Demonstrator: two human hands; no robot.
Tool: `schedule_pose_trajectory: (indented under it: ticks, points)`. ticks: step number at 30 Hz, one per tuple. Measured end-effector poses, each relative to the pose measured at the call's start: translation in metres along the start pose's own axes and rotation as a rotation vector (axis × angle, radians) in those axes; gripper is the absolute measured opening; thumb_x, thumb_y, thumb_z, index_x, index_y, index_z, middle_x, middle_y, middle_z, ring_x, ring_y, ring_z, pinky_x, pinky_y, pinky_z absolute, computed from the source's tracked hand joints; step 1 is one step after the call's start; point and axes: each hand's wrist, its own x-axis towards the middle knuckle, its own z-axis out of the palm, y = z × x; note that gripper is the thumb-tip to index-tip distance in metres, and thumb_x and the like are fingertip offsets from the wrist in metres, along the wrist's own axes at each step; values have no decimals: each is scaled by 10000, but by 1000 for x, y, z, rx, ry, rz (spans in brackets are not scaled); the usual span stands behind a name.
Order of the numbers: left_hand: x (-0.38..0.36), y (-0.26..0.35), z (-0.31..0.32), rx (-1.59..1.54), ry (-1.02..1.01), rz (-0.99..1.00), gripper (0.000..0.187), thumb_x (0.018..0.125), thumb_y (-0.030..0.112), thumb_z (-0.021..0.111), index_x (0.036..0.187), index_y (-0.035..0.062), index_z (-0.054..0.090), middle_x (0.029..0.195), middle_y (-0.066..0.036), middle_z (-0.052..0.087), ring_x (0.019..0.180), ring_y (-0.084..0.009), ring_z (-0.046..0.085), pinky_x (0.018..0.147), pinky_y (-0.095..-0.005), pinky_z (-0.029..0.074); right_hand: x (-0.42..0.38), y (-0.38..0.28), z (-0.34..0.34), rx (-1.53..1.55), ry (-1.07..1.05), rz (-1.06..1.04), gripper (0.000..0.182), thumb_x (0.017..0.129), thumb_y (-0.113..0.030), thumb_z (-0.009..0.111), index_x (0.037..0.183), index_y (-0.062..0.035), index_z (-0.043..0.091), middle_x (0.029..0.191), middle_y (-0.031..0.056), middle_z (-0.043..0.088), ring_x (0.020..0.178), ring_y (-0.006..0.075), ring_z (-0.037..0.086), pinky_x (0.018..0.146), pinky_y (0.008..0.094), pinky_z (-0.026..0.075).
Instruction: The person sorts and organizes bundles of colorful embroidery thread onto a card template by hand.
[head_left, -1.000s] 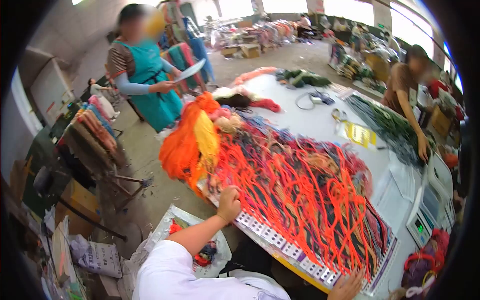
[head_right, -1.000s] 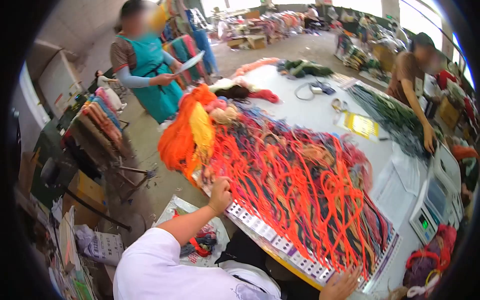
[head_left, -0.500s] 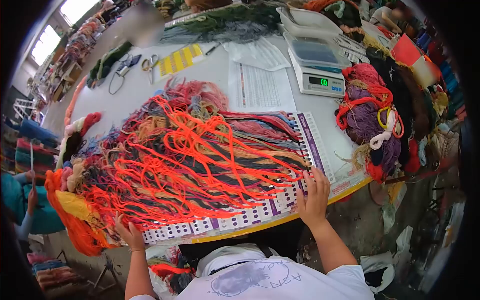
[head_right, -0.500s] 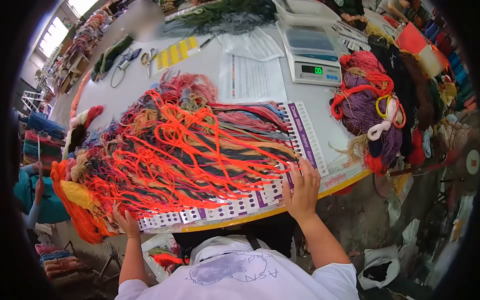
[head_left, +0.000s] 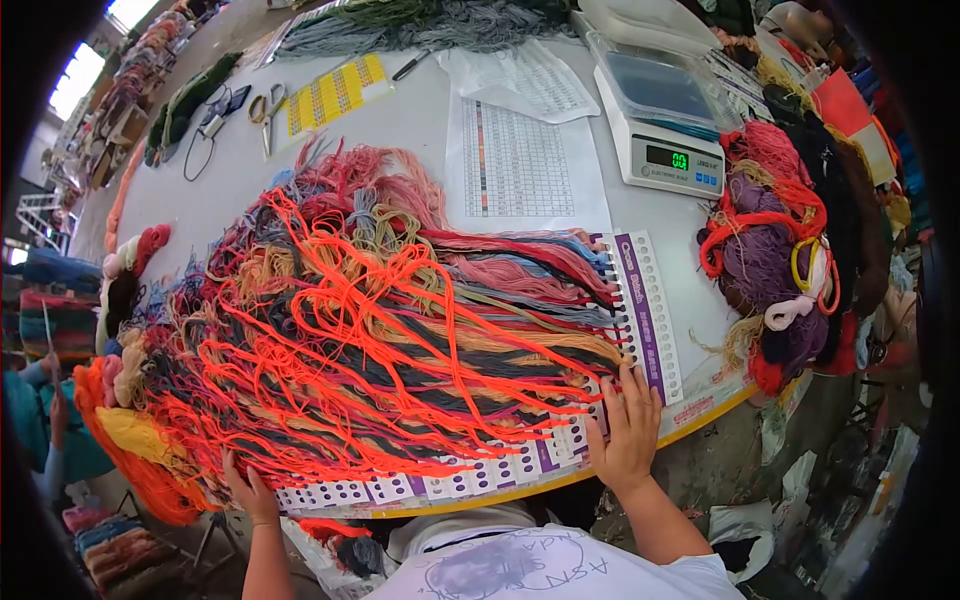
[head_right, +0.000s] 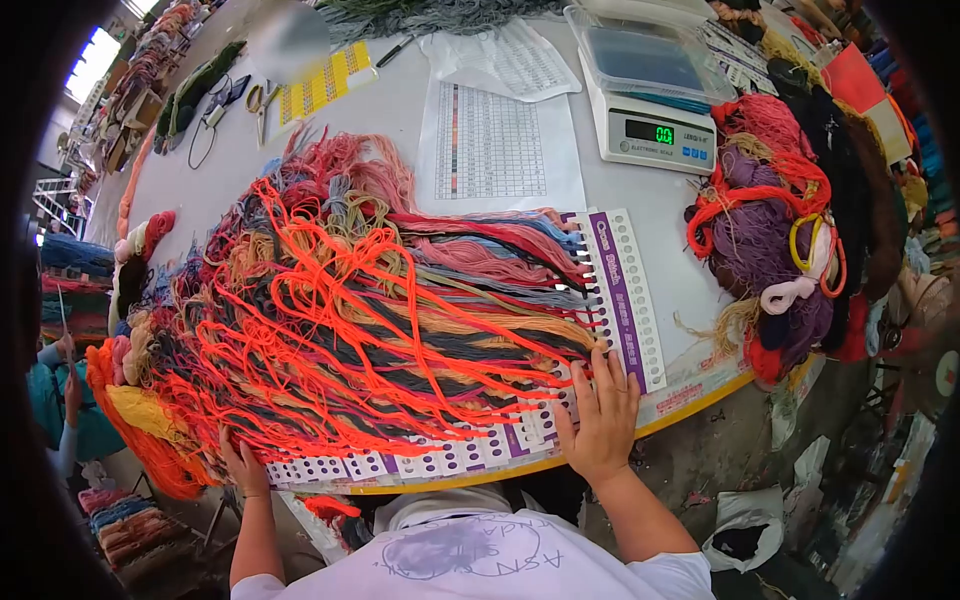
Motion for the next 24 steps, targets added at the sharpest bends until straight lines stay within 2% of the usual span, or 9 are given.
schedule_pose_trajectory:
  ticks: [14, 16, 24]
  points:
    - [2, -1, 2, 74, 1, 30, 456, 868, 65, 436, 1309, -42, 386, 1418, -192, 365, 1318, -323, 335, 1085, -390, 244, 2, 2, -1, -10, -30, 5, 488, 824, -285, 596, 1249, -58, 518, 1378, 160, 417, 1287, 384, 359, 1031, 541, 233]
    - [0, 2, -2, 109, -13, 15, 454, 868, 63, 433, 1307, -40, 387, 1416, -192, 368, 1315, -324, 339, 1084, -389, 245, -3, 6, 1, 99, 68, -4, 463, 830, -260, 573, 1237, -49, 508, 1370, 176, 415, 1285, 397, 357, 1034, 543, 226]
    - [0, -3, -2, 151, -20, 23, 443, 881, 88, 442, 1302, -41, 394, 1393, -203, 389, 1294, -335, 362, 1074, -389, 258, -8, 10, 3, 148, 182, 13, 456, 810, -80, 474, 1253, 20, 432, 1321, 212, 434, 1278, 420, 360, 1057, 555, 178]
